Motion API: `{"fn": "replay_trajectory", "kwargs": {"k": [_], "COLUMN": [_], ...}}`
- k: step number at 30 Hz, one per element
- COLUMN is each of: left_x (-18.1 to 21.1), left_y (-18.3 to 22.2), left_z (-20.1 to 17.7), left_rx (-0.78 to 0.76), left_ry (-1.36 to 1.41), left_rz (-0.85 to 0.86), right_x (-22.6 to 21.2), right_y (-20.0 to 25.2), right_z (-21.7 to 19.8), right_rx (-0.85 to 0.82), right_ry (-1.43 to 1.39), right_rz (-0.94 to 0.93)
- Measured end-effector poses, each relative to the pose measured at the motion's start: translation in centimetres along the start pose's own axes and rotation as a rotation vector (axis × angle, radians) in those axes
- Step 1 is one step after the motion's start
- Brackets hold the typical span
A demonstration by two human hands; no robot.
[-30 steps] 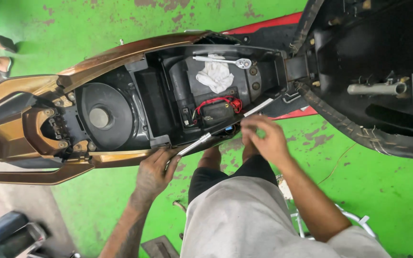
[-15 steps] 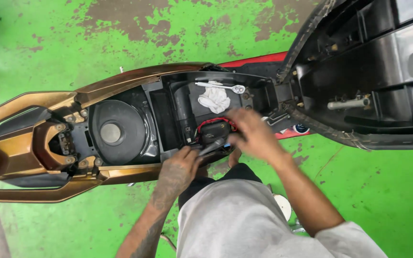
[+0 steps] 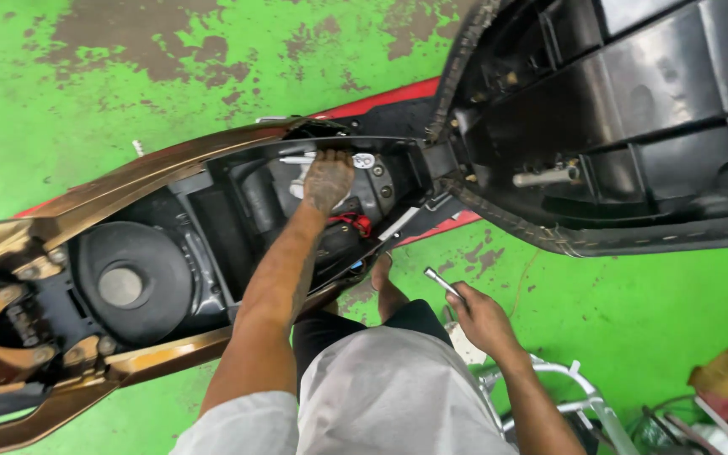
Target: Repairing and maintaining internal components of a motorcycle under the seat using hand tools
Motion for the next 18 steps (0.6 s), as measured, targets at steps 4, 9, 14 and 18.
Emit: {"fn": "replay_trajectory", "kwargs": {"k": [4, 9, 14, 18], "left_x": [0.9, 0.3, 1.1, 4.6], "left_y": [0.1, 1.5, 5.0, 11.5], "left_z": [-1.2, -6.6, -24.2, -30.9], "left_rx": [0.033, 0.159, -0.014, -0.162], "left_ry": [-0.133, -0.197, 0.424, 1.032], "left_rz": [0.062, 0.152, -0.049, -0.281], "right_x": [4.8, 4.5, 0.3, -2.1], "right_y": [1.9, 1.8, -0.1, -3.5], "right_z": [0.7, -0.6, -4.7, -6.9], "right_rx": [0.079, 0.075, 0.104, 0.101], "right_ry": [-0.044, -0.111, -0.248, -0.316], "right_rz": [0.026, -0.036, -0.231, -0.435]}}
Point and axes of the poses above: each hand's wrist, its own y-axis away from the middle knuckle, its own z-axis out of the palm, x = y × z, the point moved 4 cm from there along -y, towards the middle knuckle, and after that the axes turned 8 degrees about -x, right-handed, at the moved point
